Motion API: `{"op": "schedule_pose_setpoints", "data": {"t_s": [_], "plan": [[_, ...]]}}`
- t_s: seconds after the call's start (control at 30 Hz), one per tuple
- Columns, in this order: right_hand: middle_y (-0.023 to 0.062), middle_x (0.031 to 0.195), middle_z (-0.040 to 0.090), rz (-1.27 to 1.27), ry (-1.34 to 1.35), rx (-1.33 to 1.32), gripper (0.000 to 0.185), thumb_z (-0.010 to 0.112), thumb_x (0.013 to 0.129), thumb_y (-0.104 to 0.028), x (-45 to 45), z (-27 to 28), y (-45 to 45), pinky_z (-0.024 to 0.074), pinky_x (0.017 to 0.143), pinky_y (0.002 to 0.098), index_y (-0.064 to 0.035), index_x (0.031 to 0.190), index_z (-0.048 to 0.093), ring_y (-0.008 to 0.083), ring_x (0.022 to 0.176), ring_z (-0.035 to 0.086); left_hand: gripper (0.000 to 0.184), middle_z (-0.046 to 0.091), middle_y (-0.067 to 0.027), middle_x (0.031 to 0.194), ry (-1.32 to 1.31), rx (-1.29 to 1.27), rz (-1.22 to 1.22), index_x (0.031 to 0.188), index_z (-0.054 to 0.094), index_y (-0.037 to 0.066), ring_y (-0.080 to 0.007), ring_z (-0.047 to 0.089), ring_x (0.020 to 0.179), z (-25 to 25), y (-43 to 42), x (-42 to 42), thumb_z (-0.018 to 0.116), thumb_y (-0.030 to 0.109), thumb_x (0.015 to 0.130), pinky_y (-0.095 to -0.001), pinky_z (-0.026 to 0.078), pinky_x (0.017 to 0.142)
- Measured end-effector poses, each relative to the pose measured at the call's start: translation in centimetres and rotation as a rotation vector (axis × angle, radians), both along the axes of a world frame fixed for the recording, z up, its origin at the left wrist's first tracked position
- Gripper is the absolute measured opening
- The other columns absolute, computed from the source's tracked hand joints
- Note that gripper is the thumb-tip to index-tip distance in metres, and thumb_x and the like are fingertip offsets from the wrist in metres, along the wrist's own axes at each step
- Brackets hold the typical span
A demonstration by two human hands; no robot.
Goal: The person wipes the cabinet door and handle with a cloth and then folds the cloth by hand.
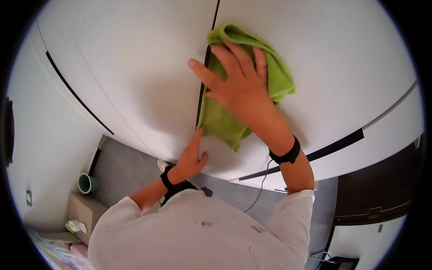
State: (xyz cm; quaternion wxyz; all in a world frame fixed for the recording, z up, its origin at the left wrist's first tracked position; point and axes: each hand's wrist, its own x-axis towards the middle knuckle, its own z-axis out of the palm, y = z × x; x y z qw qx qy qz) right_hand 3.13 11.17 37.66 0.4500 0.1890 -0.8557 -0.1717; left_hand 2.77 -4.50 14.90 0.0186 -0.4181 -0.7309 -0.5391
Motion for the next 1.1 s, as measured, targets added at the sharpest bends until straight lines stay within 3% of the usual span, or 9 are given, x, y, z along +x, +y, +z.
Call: {"op": "schedule_pose_setpoints", "data": {"t_s": [0.17,0.33,0.43,0.97,1.03,1.1], "plan": [[0.0072,0.131,0.044,0.039,0.037,-0.004,0.073,0.082,0.058,-0.034,-0.5,-0.2,0.4,0.0237,0.103,0.0545,-0.0295,0.126,0.056,0.0291,0.124,0.04,0.074,0.032,-0.028,0.143,-0.013,-0.022,-0.034,0.144,0.018,-0.006,-0.0412,0.039,0.129,2.6,-0.2,0.2,0.053,0.001,0.078,-0.0424,0.032,0.107],[0.0071,0.13,0.044,0.001,0.0,-0.031,0.074,0.082,0.057,-0.032,0.1,-0.2,0.0,0.0243,0.103,0.0538,-0.0293,0.126,0.055,0.0291,0.124,0.04,0.075,0.026,-0.0274,0.147,0.273,0.2,-0.043,0.144,0.018,-0.005,-0.0418,0.033,0.134,9.1,1.7,0.0,0.052,-0.003,0.077,-0.043,0.027,0.11],[0.007,0.129,0.046,0.072,0.033,-0.037,0.072,0.081,0.058,-0.029,-0.3,-0.4,0.5,0.0263,0.102,0.052,-0.0284,0.126,0.055,0.0286,0.123,0.042,0.077,0.023,-0.0291,0.148,0.315,0.324,0.033,0.144,0.017,-0.006,-0.0418,0.029,0.136,7.9,4.1,-1.4,0.053,-0.005,0.076,-0.0422,0.026,0.111],[0.0033,0.129,0.05,0.067,0.028,-0.058,0.067,0.078,0.064,-0.021,0.4,0.3,1.3,0.0295,0.101,0.0484,-0.0227,0.127,0.053,0.0248,0.122,0.044,0.082,0.019,-0.0308,0.149,0.287,0.201,0.102,0.144,0.009,-0.01,-0.0432,0.025,0.138,7.0,4.3,-0.6,0.054,-0.004,0.076,-0.0419,0.025,0.111],[0.0031,0.125,0.054,0.078,0.063,-0.123,0.064,0.072,0.064,-0.012,0.6,0.4,0.7,0.0319,0.103,0.0456,-0.0195,0.125,0.054,0.0243,0.118,0.048,0.082,0.02,-0.0311,0.148,0.254,0.202,0.114,0.144,0.009,-0.01,-0.0426,0.026,0.137,7.2,4.1,-0.5,0.054,-0.004,0.076,-0.042,0.026,0.111],[0.0027,0.126,0.054,0.059,0.067,-0.109,0.064,0.073,0.064,-0.013,0.1,-0.3,-0.1,0.0316,0.103,0.045,-0.0181,0.125,0.054,0.0239,0.118,0.048,0.082,0.021,-0.0312,0.148,0.25,0.214,0.113,0.144,0.01,-0.01,-0.0429,0.028,0.136,7.1,4.0,-0.6,0.055,-0.004,0.076,-0.0422,0.026,0.111]]}}
